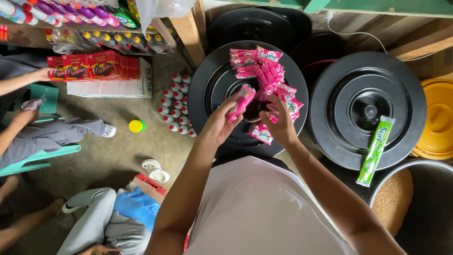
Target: Organizing and counting detergent sachets on a store counter and shelf.
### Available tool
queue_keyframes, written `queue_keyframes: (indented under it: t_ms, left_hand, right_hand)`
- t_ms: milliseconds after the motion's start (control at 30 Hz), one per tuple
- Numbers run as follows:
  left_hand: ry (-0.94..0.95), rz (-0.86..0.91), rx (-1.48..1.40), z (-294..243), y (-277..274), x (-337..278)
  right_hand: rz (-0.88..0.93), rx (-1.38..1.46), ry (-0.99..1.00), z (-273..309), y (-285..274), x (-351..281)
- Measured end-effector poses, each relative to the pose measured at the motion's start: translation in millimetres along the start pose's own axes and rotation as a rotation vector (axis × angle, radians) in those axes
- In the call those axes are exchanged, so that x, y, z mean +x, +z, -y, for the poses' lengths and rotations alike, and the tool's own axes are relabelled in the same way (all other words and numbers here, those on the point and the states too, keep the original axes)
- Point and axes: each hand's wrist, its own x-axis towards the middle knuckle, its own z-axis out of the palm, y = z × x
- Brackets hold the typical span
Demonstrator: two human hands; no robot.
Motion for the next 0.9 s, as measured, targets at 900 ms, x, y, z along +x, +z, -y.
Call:
queue_keyframes:
  t_ms: [900]
  left_hand:
    - [0.151, 0.01, 0.294, -6.3, 35.4, -16.0]
  right_hand:
    - [0.037, 0.388, -0.145, 78.4, 11.1, -16.1]
